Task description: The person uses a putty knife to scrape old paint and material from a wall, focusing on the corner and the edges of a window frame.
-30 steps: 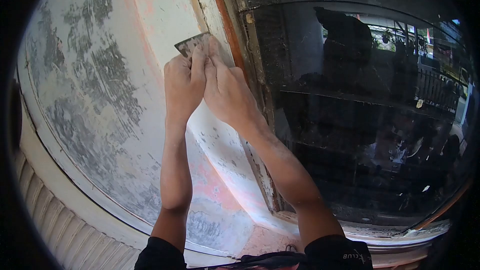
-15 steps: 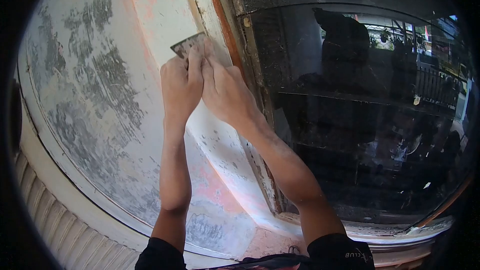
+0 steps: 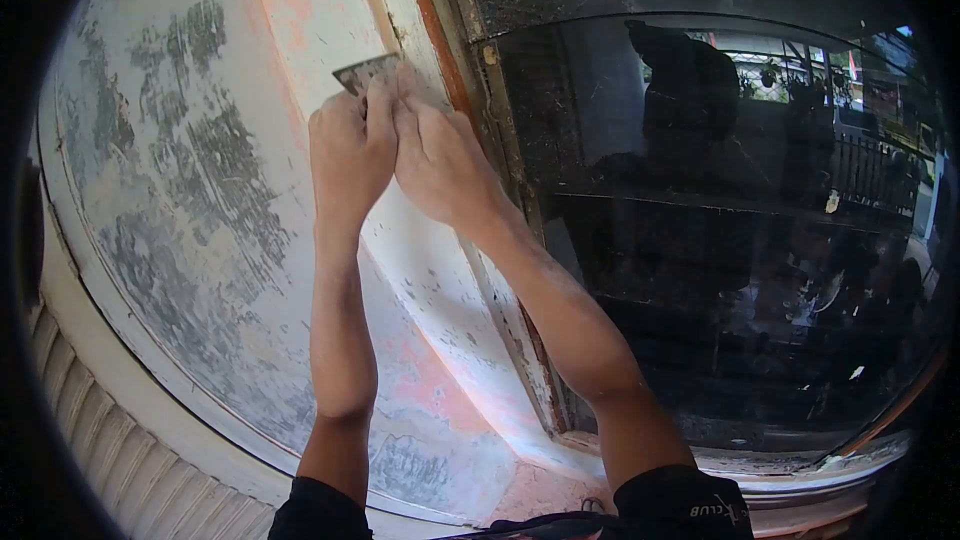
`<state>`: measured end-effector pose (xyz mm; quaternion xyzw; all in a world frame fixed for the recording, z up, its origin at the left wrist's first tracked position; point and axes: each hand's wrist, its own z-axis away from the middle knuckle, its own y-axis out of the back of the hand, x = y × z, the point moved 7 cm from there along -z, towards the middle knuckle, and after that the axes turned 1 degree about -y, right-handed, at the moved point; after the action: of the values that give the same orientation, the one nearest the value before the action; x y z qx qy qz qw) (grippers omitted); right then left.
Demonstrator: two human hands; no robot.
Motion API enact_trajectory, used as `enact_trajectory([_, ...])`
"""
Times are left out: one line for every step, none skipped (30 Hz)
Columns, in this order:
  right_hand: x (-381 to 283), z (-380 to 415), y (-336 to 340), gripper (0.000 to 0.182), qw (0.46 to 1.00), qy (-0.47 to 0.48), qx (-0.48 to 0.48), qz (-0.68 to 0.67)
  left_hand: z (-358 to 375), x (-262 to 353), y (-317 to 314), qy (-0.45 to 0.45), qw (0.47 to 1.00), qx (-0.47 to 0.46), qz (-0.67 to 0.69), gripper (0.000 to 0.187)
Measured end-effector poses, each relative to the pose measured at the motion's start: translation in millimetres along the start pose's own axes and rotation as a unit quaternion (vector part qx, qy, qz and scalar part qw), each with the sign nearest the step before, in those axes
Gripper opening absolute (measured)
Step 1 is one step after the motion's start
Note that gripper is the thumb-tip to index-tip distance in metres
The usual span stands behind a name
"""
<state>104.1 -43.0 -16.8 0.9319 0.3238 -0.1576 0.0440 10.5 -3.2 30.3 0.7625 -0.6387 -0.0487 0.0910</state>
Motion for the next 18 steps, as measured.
enact_trajectory([-1,-3,1,0.037,0.999,-0.044,-0.019,-0.02,-1,1,1,0.002,1.0,-0.002,-0.002,0.042])
enact_trajectory([1,-4,0,0.036,0.995,-0.086,-0.037,-0.04,-3,1,0,0.025,1.0,-0.017,-0.006,0.042])
enact_trajectory([3,-2,0,0.036,0.995,-0.086,-0.037,-0.041,-4,0,-1,0.048,0.998,-0.031,-0.008,0.042])
enact_trajectory([1,2,1,0.036,0.998,-0.056,-0.035,-0.014,-1,0,0,0.048,0.998,-0.033,-0.009,0.042])
enact_trajectory([-2,4,1,0.035,0.999,-0.026,-0.032,0.014,3,1,1,0.048,0.998,-0.04,-0.001,0.042])
enact_trajectory([-1,2,1,0.035,0.999,-0.024,-0.031,0.014,4,1,1,0.047,0.998,-0.046,0.007,0.042])
enact_trajectory([-1,0,0,0.034,0.999,-0.025,-0.024,0.009,1,0,0,0.046,0.998,-0.044,0.007,0.042])
enact_trajectory([-1,-3,0,0.034,0.999,-0.026,-0.018,0.004,-4,-1,-1,0.036,0.999,-0.029,0.004,0.042])
enact_trajectory([-1,-8,1,0.034,0.999,-0.026,-0.019,0.004,-8,-1,0,0.027,1.0,-0.015,0.0,0.042])
enact_trajectory([0,-12,1,0.032,0.999,-0.034,-0.035,0.009,-11,-1,0,0.029,0.999,-0.016,-0.001,0.042])
enact_trajectory([0,-14,0,0.031,0.998,-0.042,-0.05,0.015,-14,-1,-1,0.037,0.999,-0.025,0.002,0.041])
enact_trajectory([1,-12,0,0.031,0.998,-0.044,-0.051,0.016,-14,0,-2,0.046,0.998,-0.034,0.006,0.041])
enact_trajectory([-3,-8,1,0.031,0.998,-0.005,-0.045,0.036,-10,-1,-1,0.047,0.998,-0.036,0.007,0.041])
enact_trajectory([-8,-5,2,0.03,0.997,0.034,-0.038,0.056,-5,0,0,0.038,0.999,-0.035,0.01,0.041])
enact_trajectory([-10,-6,3,0.03,0.997,0.036,-0.036,0.058,-4,1,1,0.026,0.999,-0.032,0.014,0.04])
enact_trajectory([-10,-7,3,0.03,0.997,0.024,-0.034,0.059,-6,2,0,0.024,0.999,-0.03,0.017,0.04])
enact_trajectory([-10,-8,2,0.03,0.998,0.01,-0.034,0.058,-9,1,0,0.025,0.999,-0.02,0.024,0.04])
enact_trajectory([-13,-12,3,0.03,0.998,0.011,-0.035,0.058,-13,0,1,0.026,0.999,-0.01,0.03,0.039])
